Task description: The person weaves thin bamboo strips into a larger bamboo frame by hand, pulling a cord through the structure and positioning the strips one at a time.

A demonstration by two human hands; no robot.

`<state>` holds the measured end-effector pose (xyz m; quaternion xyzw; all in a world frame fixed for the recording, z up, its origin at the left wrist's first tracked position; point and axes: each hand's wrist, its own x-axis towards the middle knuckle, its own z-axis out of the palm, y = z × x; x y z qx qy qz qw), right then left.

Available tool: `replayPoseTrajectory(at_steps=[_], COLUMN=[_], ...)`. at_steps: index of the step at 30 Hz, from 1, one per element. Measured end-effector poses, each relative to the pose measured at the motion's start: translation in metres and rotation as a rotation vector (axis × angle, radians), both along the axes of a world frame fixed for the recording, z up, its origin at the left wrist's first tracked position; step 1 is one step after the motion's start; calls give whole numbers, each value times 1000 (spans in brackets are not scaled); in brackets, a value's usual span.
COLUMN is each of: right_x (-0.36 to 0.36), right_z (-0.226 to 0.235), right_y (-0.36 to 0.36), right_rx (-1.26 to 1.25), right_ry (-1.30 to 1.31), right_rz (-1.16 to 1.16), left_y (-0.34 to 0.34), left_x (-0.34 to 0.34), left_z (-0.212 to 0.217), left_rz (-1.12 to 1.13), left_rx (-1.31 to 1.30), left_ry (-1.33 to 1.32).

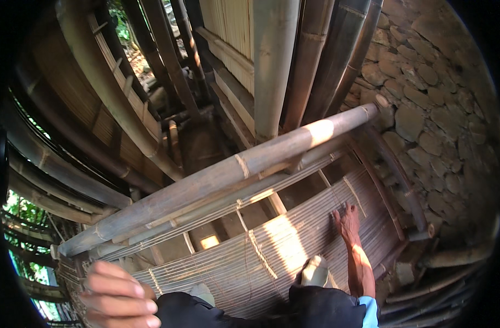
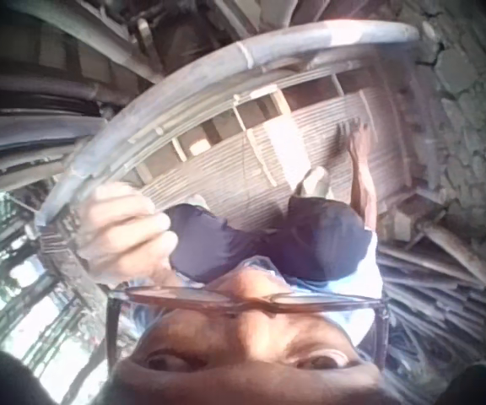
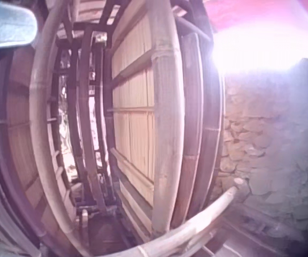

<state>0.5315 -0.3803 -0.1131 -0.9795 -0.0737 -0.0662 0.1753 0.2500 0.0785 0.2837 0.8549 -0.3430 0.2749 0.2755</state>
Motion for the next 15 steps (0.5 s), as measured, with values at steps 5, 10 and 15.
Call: replayPoseTrajectory(at_steps=[5, 10, 15], right_x=[13, 27, 37], right_z=[-5, -10, -13], right_y=[-28, -48, -45], right_rx=[87, 47, -77], right_ry=[61, 11, -74], right_rz=[59, -1, 145], left_y=[-54, -127, -169], left_x=[47, 144, 229], left_z=[19, -35, -119], left_rz=[-159, 101, 76], left_rx=[114, -10, 268], left_ry=[69, 58, 330])
